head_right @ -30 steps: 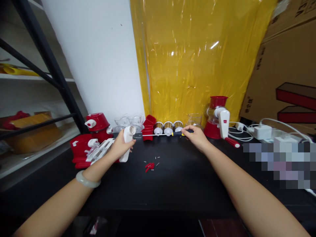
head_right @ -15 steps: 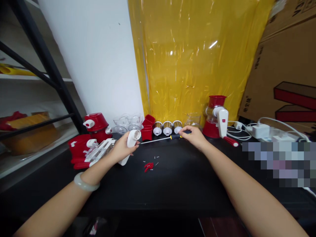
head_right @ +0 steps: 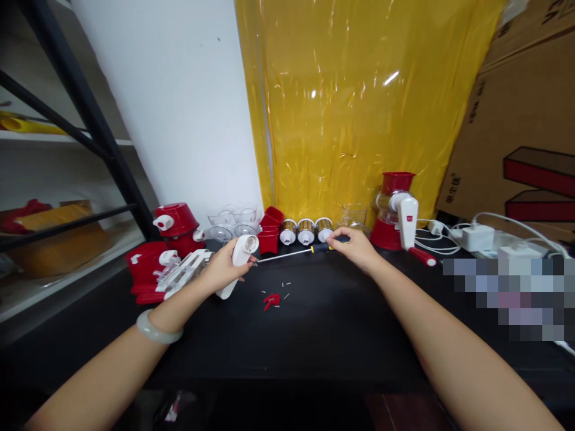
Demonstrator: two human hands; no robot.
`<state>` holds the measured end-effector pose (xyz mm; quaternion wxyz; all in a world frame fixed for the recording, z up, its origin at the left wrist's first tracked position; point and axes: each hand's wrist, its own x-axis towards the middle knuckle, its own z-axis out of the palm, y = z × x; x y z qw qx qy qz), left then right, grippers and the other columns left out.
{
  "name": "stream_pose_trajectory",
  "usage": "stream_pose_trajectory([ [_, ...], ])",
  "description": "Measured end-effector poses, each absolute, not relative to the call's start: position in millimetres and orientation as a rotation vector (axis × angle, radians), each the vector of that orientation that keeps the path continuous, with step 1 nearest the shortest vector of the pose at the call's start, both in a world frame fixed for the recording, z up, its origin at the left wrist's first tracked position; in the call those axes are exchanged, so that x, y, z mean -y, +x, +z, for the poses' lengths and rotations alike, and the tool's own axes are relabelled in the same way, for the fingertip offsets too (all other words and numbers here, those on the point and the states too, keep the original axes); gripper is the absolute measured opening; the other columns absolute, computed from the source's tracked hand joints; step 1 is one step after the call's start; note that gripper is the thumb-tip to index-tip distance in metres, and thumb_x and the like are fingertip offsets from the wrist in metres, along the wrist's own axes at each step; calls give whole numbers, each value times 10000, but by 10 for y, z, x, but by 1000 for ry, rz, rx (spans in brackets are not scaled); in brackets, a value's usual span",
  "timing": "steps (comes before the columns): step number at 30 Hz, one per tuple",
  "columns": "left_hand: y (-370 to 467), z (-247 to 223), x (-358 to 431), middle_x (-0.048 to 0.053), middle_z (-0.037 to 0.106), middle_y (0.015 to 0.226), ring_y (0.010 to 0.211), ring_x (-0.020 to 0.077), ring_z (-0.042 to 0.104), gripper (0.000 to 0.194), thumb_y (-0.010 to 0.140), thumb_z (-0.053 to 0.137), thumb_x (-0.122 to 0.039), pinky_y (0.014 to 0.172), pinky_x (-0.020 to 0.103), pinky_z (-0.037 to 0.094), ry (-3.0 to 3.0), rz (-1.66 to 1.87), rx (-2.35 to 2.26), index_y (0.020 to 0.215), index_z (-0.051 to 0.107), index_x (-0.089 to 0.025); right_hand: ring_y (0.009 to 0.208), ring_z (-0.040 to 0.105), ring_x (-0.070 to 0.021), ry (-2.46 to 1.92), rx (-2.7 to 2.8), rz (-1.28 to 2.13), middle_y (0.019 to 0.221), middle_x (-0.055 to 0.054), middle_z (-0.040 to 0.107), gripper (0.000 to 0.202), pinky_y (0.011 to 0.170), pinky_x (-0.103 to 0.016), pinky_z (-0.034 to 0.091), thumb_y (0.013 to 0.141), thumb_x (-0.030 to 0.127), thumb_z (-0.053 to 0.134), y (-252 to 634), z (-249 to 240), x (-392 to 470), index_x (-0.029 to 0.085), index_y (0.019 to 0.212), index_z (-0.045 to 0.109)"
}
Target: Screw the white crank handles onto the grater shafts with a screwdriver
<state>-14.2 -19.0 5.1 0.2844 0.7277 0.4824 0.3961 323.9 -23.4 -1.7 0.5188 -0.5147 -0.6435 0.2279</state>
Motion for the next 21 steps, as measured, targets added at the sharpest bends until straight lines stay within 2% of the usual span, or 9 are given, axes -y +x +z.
stream_pose_trajectory([
  [14,-128,49,215,49,673,877,685,211,658,588,686,730,-274,417,262,541,1992,991,-1291,1229,521,-190,619,560,-154,-1231,1555,493,699,-28,666,330,645,-298,434,654,504,702,3223,-1,245,182,722,675],
  [21,-134,39,217,42,673,854,691,211,654,551,692,712,-266,407,240,520,2011,969,-1260,1208,532,-200,564,543,-141,-1222,1542,533,674,-21,656,320,572,-279,434,669,497,701,3269,-11,221,189,749,676],
])
